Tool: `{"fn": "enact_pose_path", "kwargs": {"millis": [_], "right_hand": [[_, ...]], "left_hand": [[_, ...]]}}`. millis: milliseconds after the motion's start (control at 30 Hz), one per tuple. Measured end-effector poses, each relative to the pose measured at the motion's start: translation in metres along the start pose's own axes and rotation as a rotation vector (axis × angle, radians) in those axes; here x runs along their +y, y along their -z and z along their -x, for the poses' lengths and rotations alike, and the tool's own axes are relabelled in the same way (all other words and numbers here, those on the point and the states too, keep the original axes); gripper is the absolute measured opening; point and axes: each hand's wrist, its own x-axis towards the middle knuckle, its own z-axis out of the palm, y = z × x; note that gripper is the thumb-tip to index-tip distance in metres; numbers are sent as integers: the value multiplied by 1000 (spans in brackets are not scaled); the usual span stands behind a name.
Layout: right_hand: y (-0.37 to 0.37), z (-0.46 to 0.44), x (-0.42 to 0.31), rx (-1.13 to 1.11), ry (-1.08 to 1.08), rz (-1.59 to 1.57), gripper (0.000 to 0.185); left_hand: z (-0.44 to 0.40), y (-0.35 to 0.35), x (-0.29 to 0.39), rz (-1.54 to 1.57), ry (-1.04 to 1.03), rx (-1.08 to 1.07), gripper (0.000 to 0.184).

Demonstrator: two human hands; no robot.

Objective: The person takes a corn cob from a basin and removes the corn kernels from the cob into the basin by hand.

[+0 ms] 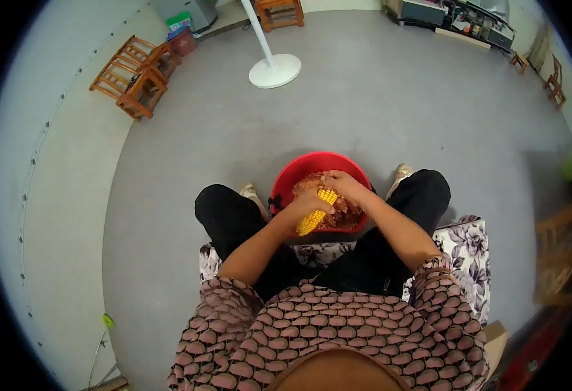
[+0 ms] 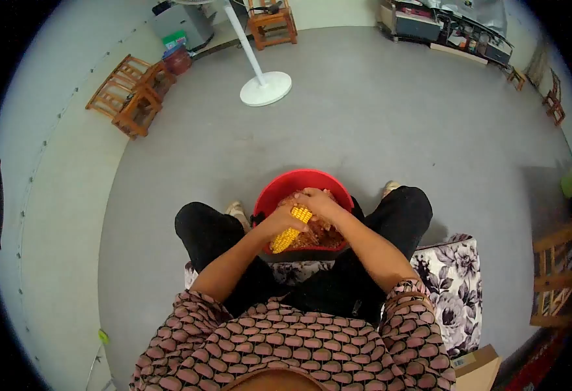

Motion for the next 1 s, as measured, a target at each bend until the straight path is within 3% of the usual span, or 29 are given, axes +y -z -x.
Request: {"fn": "enact_pose_path", "kwargs": {"millis": [100, 167, 200, 300, 400, 467, 600, 700, 767, 933, 1000], "right_hand": [[0, 18, -24, -60, -91, -81, 24], [1, 18, -22, -170, 16, 26, 29], [-1, 21, -25, -169, 10, 29, 29], [-6, 24, -25, -182, -21, 73, 28], [-8, 8, -7, -83, -33, 217, 32], [-7, -6, 7, 6, 135, 502, 42], [-10, -8, -11, 46, 112, 586, 50], [-3, -26, 0, -15, 14, 413, 54], [-1, -31, 1, 9, -85, 177, 51], [-5, -32, -18, -157, -230, 32, 39], [-6, -40, -7, -189, -36, 223, 35]], "left_hand": [[7, 6, 8, 90, -12, 52, 30], [5, 24, -5, 75, 180, -61, 44], [7, 23, -1, 81, 180, -62, 44], [14, 17, 9, 98, 239, -17, 29], [10, 12, 11, 194, 193, -56, 29], [3, 15, 1, 160, 150, -16, 28], [-12, 24, -28, 40, 30, -7, 28], [-6, 29, -10, 251, 92, 36, 27], [-5, 42, -20, 404, 263, 82, 27], [-5, 67, -49, 565, 294, -7, 25], [-8, 69, -55, 569, 346, -45, 25]]}}
